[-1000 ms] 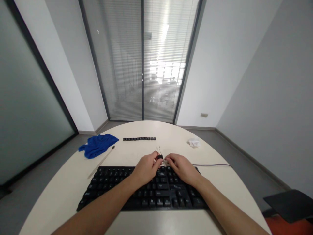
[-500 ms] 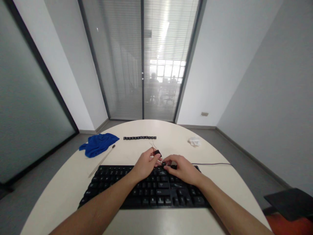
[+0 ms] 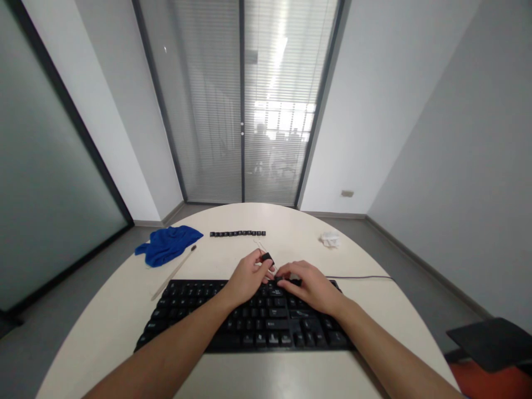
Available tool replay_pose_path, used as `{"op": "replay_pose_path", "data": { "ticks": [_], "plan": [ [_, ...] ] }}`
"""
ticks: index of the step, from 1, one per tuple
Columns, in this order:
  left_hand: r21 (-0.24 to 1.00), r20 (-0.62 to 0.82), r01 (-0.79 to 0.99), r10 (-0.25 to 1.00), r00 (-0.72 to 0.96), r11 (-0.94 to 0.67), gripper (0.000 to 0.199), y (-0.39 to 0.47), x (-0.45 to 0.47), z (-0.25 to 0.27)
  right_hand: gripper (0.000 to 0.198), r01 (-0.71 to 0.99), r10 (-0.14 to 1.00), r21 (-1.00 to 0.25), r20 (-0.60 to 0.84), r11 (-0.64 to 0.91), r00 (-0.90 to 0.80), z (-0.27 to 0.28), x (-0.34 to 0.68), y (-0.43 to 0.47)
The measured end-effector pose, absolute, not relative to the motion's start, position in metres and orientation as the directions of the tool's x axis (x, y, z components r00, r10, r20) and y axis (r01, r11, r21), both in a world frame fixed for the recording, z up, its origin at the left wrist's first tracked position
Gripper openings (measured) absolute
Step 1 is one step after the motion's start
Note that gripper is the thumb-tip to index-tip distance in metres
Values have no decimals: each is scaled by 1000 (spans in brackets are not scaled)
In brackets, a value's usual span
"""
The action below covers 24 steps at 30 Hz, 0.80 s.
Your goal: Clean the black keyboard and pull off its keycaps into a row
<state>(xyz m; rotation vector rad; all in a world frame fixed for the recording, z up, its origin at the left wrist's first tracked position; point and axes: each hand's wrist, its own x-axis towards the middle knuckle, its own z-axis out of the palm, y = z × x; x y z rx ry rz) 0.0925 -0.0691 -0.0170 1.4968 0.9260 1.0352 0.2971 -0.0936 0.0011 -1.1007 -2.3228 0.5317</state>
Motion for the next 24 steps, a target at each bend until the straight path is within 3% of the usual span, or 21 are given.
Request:
{"op": "replay_pose_path", "data": {
  "ticks": [8,16,24],
  "plan": [
    [987,132,53,949,287,-153,28,-65,92,-24,21,502,795,-632,351,591,-494,2,297,-93],
    [981,114,139,980,166,-137,17,-62,93,-23,18,698,948,-646,265,309,-176,-15,304,-76],
    [982,107,137,977,187,-133,15,-61,93,-28,21,745,982,-642,159,178,-97,-20,307,-69]
  ]
}}
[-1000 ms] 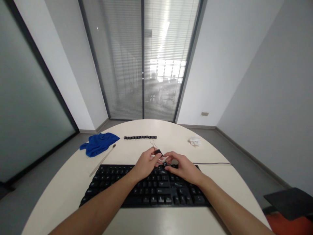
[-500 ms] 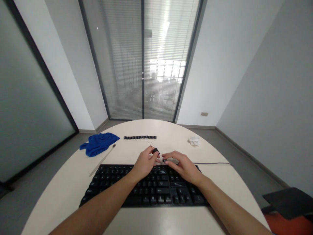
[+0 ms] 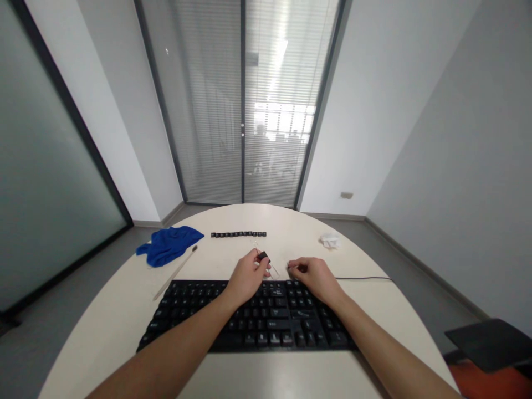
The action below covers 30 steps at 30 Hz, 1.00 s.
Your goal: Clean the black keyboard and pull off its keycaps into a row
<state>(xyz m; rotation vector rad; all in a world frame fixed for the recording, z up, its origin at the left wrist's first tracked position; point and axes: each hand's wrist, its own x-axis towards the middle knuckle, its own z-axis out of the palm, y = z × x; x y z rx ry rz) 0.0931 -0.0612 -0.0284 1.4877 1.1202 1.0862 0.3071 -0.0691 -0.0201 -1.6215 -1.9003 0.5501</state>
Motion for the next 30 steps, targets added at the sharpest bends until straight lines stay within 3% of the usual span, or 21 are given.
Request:
{"op": "replay_pose_path", "data": {
  "ticks": [8,19,30],
  "plan": [
    [982,120,121,974,193,-145,17,-59,93,-31,28,772,985,-613,132,167,-108,-24,311,-61],
    [977,113,161,980,163,-139,12,-59,94,-29,23,939,993,-323,67,117,-101,-2,293,-36],
    [977,105,170,982,156,-132,12,-59,94,-27,23,975,997,-219,75,37,-21,4,262,31]
  ]
}}
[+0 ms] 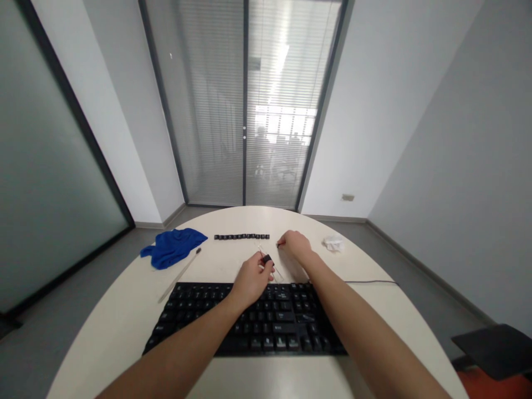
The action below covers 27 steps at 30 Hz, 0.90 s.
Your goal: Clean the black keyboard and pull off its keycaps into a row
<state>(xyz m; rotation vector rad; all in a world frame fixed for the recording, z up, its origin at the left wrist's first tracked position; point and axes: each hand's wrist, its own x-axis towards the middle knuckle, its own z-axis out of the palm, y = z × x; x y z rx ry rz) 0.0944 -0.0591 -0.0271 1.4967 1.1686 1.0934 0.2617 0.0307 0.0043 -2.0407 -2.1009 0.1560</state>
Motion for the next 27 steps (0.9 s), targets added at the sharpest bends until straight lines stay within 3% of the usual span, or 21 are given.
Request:
{"op": "replay_pose_path", "data": {
  "ticks": [27],
  "plan": [
    [979,98,165,983,157,-124,16,-60,94,-26,27,929,969,-354,246,105,-16,-29,257,52]
  ]
}}
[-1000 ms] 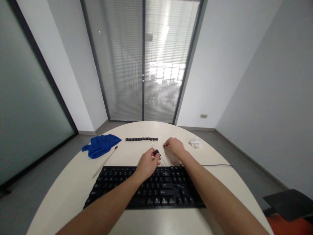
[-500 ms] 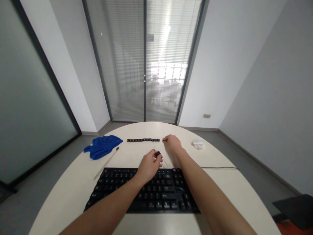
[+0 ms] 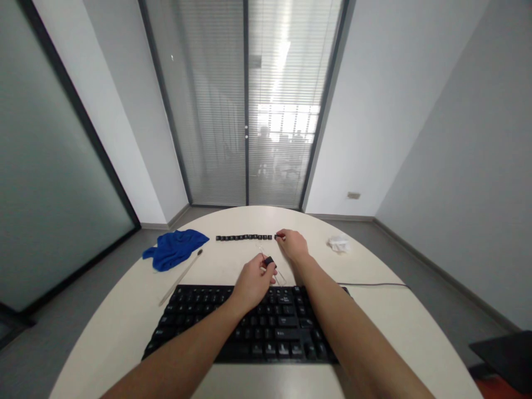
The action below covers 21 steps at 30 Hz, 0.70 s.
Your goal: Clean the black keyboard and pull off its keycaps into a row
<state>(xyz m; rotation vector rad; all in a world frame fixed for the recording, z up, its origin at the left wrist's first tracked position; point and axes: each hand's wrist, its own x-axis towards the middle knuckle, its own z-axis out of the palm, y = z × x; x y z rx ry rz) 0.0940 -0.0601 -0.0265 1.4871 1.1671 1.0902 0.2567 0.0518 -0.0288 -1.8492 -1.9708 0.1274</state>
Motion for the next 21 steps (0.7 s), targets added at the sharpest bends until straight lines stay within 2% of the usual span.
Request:
{"op": "replay_pose_path", "data": {
  "ticks": [13,21],
  "plan": [
    [988,74,124,987,146,-93,20,-60,94,-25,32,903,968,-406,249,140,-38,-30,259,51],
    [982,85,156,983,160,-110,16,-60,94,-26,26,894,968,-427,247,137,-30,-31,260,53]
  ]
}}
